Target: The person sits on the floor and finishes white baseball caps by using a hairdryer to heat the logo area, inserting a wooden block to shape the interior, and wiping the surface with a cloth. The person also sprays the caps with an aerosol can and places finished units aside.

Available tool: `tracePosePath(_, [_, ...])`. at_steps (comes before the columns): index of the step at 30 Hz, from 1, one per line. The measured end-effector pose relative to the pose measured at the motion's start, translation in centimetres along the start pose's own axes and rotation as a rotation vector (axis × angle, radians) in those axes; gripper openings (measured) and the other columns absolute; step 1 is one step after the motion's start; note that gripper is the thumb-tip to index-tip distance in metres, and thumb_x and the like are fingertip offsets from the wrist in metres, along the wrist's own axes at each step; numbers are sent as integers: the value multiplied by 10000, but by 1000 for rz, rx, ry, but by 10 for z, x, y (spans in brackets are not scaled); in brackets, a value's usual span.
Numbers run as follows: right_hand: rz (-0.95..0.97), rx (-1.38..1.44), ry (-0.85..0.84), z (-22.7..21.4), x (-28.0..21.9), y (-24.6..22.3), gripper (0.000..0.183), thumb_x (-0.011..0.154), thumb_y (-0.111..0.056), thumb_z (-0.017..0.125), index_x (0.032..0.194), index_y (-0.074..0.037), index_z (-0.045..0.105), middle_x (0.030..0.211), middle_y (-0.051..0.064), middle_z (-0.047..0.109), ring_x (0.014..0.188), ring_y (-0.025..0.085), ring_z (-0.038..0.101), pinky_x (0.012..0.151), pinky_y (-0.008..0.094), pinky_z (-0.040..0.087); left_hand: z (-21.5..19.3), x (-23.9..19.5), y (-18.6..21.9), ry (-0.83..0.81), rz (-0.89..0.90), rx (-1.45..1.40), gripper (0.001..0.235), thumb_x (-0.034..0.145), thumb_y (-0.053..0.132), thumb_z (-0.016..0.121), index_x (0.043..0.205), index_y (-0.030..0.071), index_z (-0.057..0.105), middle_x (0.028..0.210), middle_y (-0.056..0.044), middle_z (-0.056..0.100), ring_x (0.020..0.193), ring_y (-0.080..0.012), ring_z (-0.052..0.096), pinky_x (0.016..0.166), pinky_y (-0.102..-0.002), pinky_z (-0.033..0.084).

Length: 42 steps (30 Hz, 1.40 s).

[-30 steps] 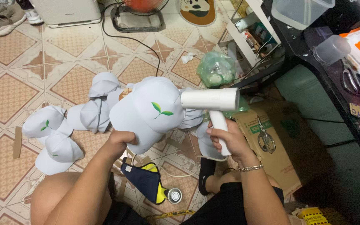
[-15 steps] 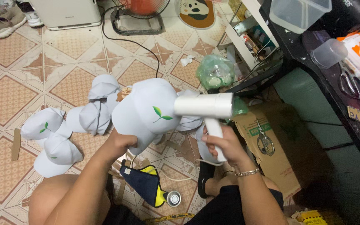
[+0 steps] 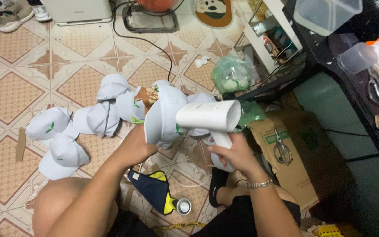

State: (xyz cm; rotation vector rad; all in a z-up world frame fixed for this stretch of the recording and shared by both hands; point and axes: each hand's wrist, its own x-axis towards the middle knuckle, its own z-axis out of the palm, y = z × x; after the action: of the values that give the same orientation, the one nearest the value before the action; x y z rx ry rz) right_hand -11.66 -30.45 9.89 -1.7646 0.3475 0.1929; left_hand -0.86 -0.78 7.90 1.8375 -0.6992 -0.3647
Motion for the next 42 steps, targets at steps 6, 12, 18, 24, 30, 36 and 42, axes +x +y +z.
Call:
tracePosePath(6, [58, 37, 111, 5, 2, -1, 328, 791, -110, 788, 1050, 20, 634, 655, 34, 624, 447, 98, 559, 395, 261, 458, 7, 0, 3, -36, -42, 108, 392, 619, 92, 618, 994, -13, 664, 952, -242, 729, 926, -426, 686, 829, -456, 549])
tracePosePath(12, [-11, 8, -21, 12, 0, 2, 369, 769, -107, 784, 1085, -2, 625, 675, 17, 632, 421, 110, 550, 367, 281, 430, 13, 0, 1, -9, 35, 235, 458, 654, 103, 628, 1102, 7, 633, 1079, -255, 688, 1037, -453, 640, 899, -480, 515])
tracePosePath(18, [34, 11, 98, 5, 7, 6, 303, 808, -120, 798, 1033, 27, 659, 668, 50, 624, 450, 106, 551, 399, 281, 451, 18, -3, -2, -50, -31, 219, 495, 684, 99, 631, 1174, 28, 621, 1148, -250, 680, 1094, -456, 611, 925, -481, 491])
tracePosePath(24, [-656, -260, -15, 6, 4, 1, 376, 819, -124, 816, 1096, 63, 643, 897, 80, 701, 710, 137, 633, 572, 297, 521, 27, 0, -24, -68, 27, 99, 520, 663, 75, 600, 1177, -1, 610, 1194, -281, 662, 1142, -467, 594, 1001, -472, 474])
tracePosePath(30, [99, -444, 70, 3, -1, -12, 424, 755, -230, 828, 1092, 2, 715, 739, 153, 725, 580, 259, 672, 567, 393, 532, 30, -4, -36, -85, -57, 165, 488, 703, 82, 576, 1181, -16, 572, 1188, -294, 634, 1140, -489, 554, 978, -501, 451])
tracePosePath(36, [-211, -518, -65, -2, -1, -15, 426, 650, -151, 853, 1058, -59, 772, 924, 81, 812, 815, 173, 761, 780, 323, 585, 26, -2, -24, -167, 168, 247, 392, 851, 160, 563, 1220, 32, 600, 1284, -249, 629, 1201, -453, 558, 1029, -479, 445])
tracePosePath(42, [-220, -486, -84, -12, -2, -8, 408, 693, -167, 844, 1076, -55, 758, 935, 90, 811, 845, 145, 729, 795, 315, 578, 21, -4, -12, -213, -191, 118, 517, 771, 161, 586, 1282, 84, 557, 1319, -203, 628, 1235, -413, 547, 1026, -456, 430])
